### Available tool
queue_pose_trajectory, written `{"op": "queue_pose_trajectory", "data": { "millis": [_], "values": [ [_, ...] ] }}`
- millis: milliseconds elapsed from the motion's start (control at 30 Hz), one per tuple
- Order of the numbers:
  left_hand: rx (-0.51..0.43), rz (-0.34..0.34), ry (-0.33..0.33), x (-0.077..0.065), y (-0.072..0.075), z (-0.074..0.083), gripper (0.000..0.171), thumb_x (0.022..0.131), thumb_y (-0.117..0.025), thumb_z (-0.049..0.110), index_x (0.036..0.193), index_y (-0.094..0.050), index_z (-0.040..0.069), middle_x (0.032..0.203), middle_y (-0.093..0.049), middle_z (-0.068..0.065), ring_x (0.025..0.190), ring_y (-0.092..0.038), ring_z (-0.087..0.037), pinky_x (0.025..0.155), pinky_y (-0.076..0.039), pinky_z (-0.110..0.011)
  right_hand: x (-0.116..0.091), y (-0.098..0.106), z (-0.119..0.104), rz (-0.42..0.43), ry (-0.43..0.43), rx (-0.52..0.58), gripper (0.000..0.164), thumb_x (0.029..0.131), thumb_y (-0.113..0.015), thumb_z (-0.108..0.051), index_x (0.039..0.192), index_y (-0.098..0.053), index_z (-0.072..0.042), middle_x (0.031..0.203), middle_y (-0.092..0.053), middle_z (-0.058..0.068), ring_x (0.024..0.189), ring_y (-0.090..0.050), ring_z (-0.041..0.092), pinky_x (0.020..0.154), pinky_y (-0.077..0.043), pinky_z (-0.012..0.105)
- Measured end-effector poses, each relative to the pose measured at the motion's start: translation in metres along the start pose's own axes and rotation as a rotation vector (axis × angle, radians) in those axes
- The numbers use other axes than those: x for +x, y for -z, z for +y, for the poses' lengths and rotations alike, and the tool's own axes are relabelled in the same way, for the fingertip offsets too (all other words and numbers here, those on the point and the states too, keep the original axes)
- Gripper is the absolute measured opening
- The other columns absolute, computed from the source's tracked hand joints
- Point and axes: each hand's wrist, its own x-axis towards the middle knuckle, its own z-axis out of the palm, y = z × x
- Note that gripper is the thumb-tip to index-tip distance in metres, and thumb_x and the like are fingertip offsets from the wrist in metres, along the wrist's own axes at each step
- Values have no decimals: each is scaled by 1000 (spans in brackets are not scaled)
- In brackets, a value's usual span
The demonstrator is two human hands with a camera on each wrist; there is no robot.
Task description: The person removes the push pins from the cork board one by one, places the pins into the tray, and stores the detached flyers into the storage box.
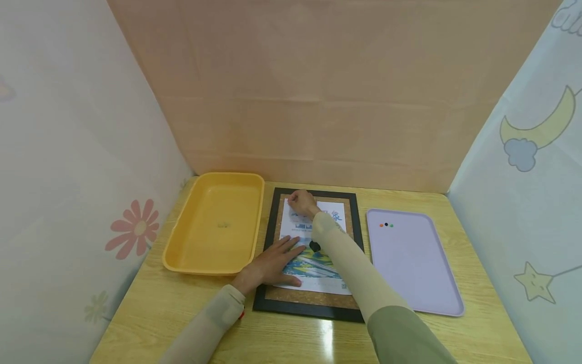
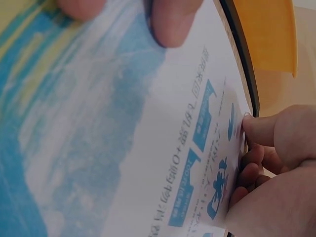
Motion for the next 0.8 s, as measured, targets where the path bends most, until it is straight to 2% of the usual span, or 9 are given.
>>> {"op": "queue_pose_trajectory", "data": {
  "millis": [133,400,567,800],
  "values": [
    [-1,5,-7,0,0,1,101,98,-82,63,178,-38,21,191,-22,-8,178,-19,-40,142,-30,-62,-9,6,-6,-13,-4,-6,19,115,-64,-21,121,-78,-9,138,-78,12,127,-68,34,132,-37,58],
    [-2,8,-12,0,1,0,101,98,-83,62,178,-38,20,191,-22,-8,178,-20,-40,142,-30,-63,0,1,0,-9,-27,0,17,114,-66,-23,119,-78,-11,133,-78,10,122,-67,31,126,-42,56],
    [-10,11,-15,0,0,1,101,97,-83,62,178,-39,19,191,-23,-9,178,-20,-41,142,-30,-63,12,-3,9,-10,-53,13,15,111,-69,-26,116,-78,-15,126,-78,6,116,-67,27,116,-47,53],
    [4,8,-18,0,-2,1,101,97,-83,62,178,-38,20,191,-23,-8,178,-20,-40,142,-29,-61,20,-5,20,-20,-18,-3,18,111,-69,-26,114,-82,-14,124,-81,5,107,-70,24,110,-52,54]
  ]
}}
